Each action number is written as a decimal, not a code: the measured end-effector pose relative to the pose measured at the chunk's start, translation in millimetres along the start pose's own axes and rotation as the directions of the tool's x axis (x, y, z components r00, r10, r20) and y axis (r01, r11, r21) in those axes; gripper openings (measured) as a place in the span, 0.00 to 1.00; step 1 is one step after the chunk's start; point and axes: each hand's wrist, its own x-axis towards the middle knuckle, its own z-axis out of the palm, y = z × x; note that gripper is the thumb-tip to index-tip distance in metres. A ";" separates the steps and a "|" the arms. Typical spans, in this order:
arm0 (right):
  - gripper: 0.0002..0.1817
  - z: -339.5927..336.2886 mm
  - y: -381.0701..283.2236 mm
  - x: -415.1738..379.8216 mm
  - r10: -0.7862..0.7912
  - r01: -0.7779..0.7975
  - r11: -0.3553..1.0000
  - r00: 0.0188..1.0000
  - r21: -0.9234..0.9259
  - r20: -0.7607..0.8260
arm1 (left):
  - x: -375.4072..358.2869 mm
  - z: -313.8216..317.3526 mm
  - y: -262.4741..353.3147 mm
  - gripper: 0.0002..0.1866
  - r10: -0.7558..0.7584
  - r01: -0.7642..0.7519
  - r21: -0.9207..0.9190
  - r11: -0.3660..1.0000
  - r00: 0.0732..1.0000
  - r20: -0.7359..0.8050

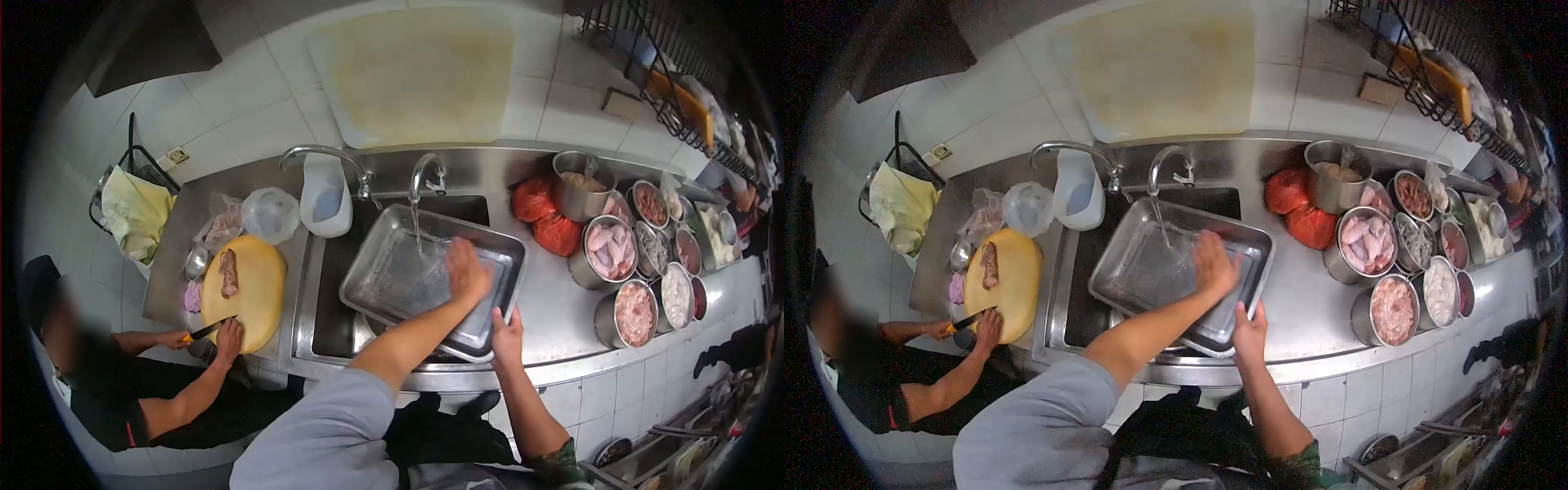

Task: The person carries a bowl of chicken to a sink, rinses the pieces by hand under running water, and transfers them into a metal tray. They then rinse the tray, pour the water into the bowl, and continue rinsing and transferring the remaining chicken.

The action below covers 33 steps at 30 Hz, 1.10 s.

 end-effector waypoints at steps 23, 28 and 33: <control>0.23 9.9 -0.1 8.4 0.516 -0.599 0.761 0.791 0.248 0.329 | 122.8 -157.4 -94.2 0.23 0.316 -0.626 0.280 0.727 0.668 0.674; 0.24 40.3 -13.1 14.6 0.412 -0.502 0.845 0.830 0.183 0.377 | 99.5 -114.0 -52.0 0.23 0.442 -0.617 0.183 0.765 0.711 0.548; 0.21 30.2 -8.4 32.3 0.192 -0.223 0.970 0.945 0.096 0.264 | 63.8 -113.1 -68.7 0.36 0.680 -0.737 0.302 0.605 0.675 0.286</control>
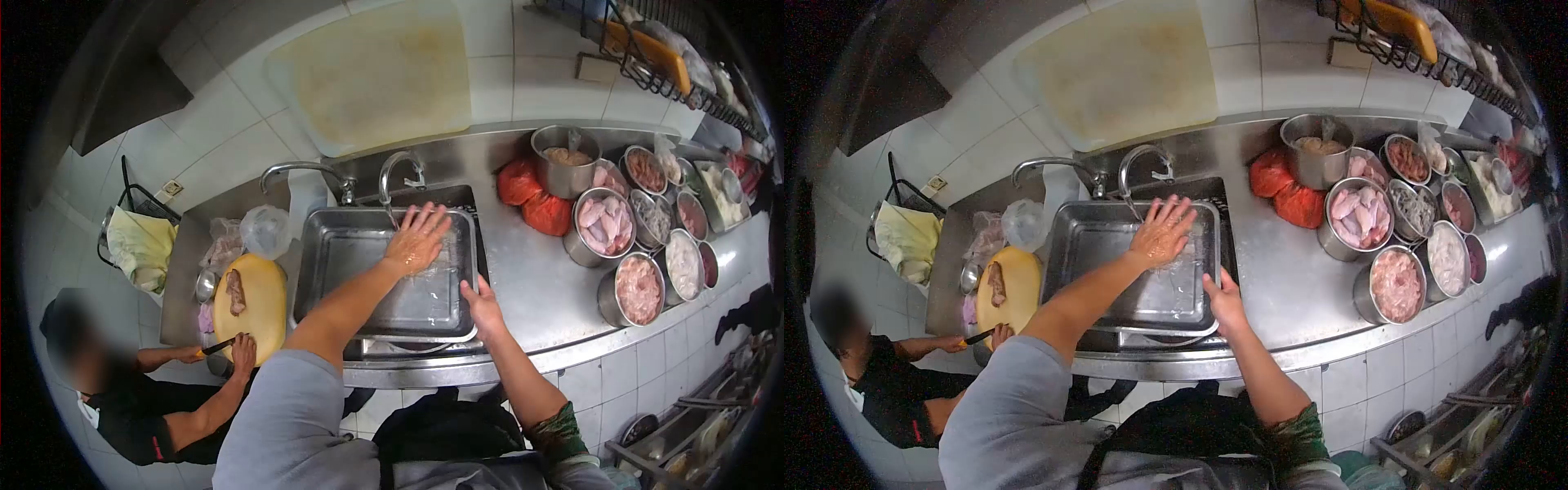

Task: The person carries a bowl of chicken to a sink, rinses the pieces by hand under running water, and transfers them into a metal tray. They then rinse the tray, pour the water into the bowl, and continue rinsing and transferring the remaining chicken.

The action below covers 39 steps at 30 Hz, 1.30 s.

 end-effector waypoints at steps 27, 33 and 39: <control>0.23 -4.3 -114.1 -78.9 -0.677 0.377 0.299 0.731 -0.877 0.084 | -123.9 137.6 88.7 0.14 -0.955 0.508 -0.857 -0.090 0.200 0.219; 0.28 15.1 -99.8 -125.1 -0.656 0.384 -0.136 0.656 -0.913 0.374 | -71.9 184.6 107.0 0.16 -0.372 -0.221 -0.313 -0.924 0.326 0.869; 0.31 18.9 -82.5 -154.0 -0.539 0.596 -0.360 0.495 -0.718 0.681 | -51.8 168.1 133.5 0.18 -0.446 -0.499 -0.014 -0.867 0.762 0.470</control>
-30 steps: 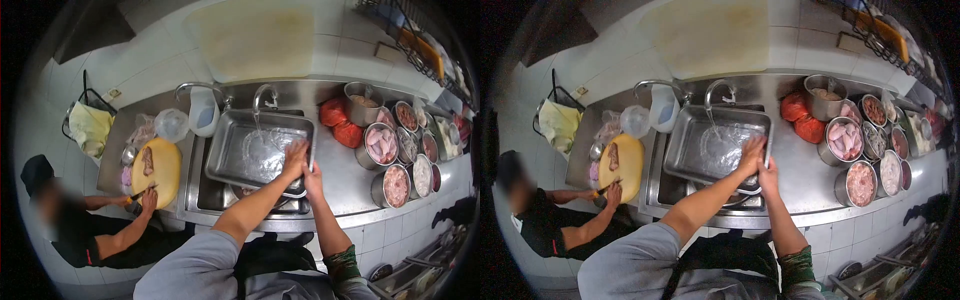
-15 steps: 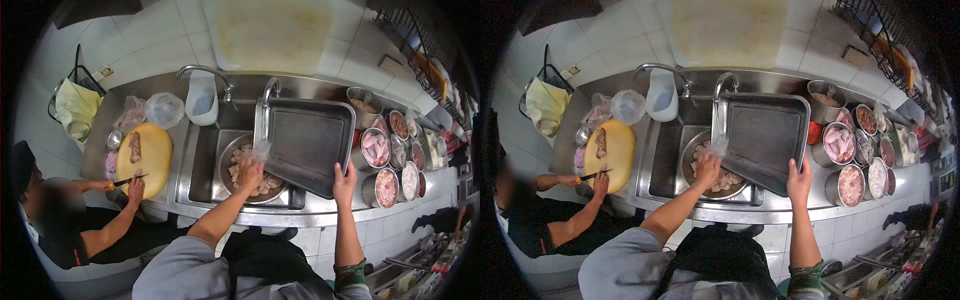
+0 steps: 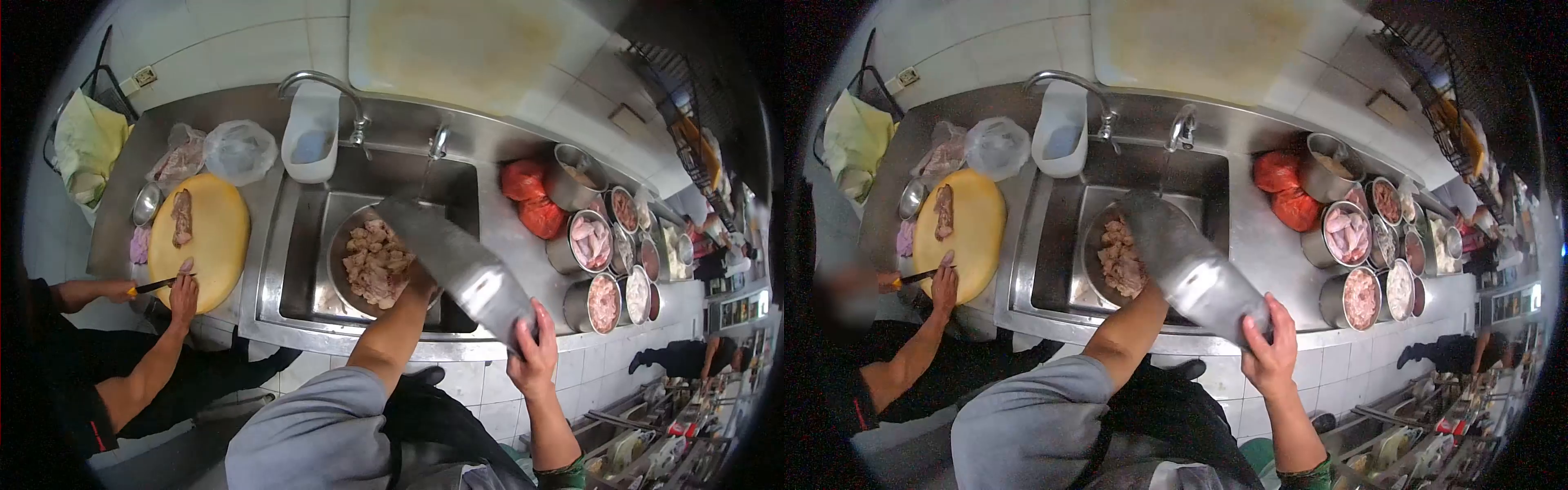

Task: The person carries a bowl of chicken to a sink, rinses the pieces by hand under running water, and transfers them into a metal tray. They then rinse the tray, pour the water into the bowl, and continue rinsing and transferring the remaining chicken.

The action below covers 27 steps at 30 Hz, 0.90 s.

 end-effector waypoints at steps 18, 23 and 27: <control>0.24 -79.8 -22.3 -62.9 -0.145 0.145 0.989 0.989 0.000 -0.018 | -65.7 81.6 -18.6 0.22 0.096 0.130 0.643 0.755 0.948 -0.304; 0.30 -93.0 -16.3 -81.7 -0.132 0.131 0.991 0.987 -0.011 -0.093 | -59.5 108.1 -22.1 0.23 0.131 0.120 0.748 0.653 0.954 -0.268; 0.34 -96.4 -9.7 -93.8 -0.038 0.050 0.997 0.983 0.060 -0.180 | -54.0 126.6 -25.1 0.24 0.146 0.109 0.796 0.595 0.960 -0.240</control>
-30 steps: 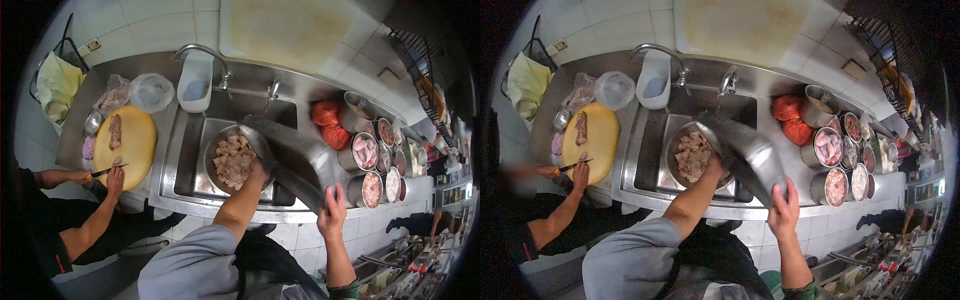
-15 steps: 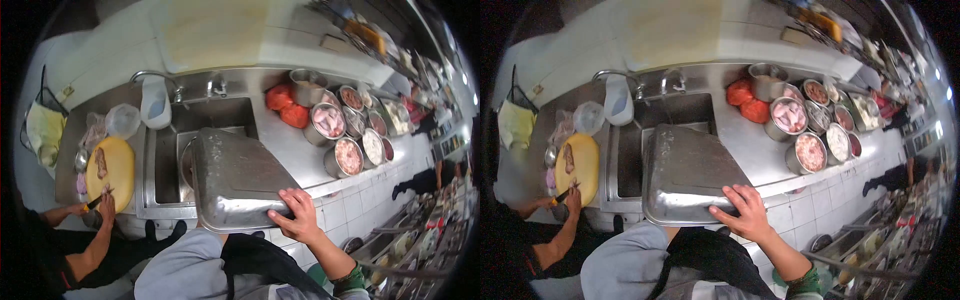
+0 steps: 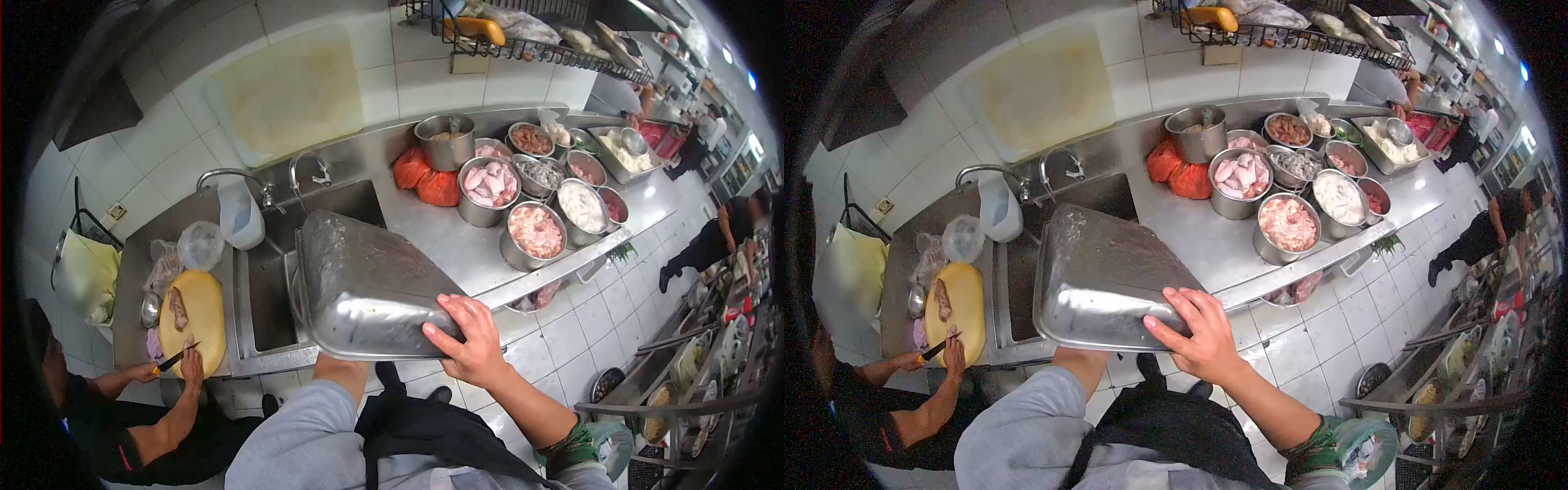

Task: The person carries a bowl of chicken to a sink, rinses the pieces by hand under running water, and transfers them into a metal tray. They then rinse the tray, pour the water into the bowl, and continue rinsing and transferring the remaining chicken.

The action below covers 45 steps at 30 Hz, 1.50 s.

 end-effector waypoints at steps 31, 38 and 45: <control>0.38 18.0 43.9 -33.1 0.433 -0.396 0.896 0.879 0.202 -0.200 | -43.5 27.7 91.2 0.30 0.127 -0.120 -0.107 0.987 0.990 0.063; 0.31 35.1 61.7 -87.8 0.996 -0.437 0.065 0.076 0.897 -0.035 | 5.4 50.6 77.8 0.29 0.313 -0.531 0.716 0.453 0.847 0.430; 0.34 48.0 34.6 -113.0 0.998 -0.298 -0.048 0.014 0.953 0.055 | -0.1 14.0 16.1 0.25 0.351 -0.411 0.814 0.411 0.895 0.275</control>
